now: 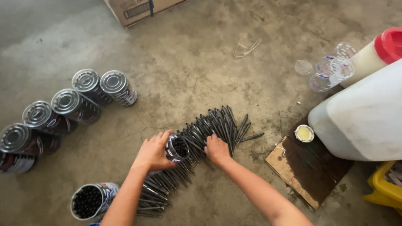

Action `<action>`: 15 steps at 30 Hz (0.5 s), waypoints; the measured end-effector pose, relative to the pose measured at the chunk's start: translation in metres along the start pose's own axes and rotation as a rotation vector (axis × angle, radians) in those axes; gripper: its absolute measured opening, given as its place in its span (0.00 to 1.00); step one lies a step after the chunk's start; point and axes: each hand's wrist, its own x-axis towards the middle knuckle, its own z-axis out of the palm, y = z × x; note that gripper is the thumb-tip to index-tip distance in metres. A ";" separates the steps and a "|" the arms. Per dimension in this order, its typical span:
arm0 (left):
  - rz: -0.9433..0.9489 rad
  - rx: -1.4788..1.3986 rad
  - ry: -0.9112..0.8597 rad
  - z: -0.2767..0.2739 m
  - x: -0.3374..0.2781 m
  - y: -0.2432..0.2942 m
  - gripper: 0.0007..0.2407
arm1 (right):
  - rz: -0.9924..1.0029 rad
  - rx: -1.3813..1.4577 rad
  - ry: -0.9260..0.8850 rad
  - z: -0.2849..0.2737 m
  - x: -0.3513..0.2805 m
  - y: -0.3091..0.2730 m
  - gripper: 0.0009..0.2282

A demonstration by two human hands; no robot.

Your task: Picking up and placing small metal or plastic objects into containers while sitting on the floor.

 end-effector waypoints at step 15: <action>-0.036 0.047 -0.006 -0.011 -0.041 0.001 0.43 | 0.071 0.437 -0.068 0.022 -0.020 0.059 0.21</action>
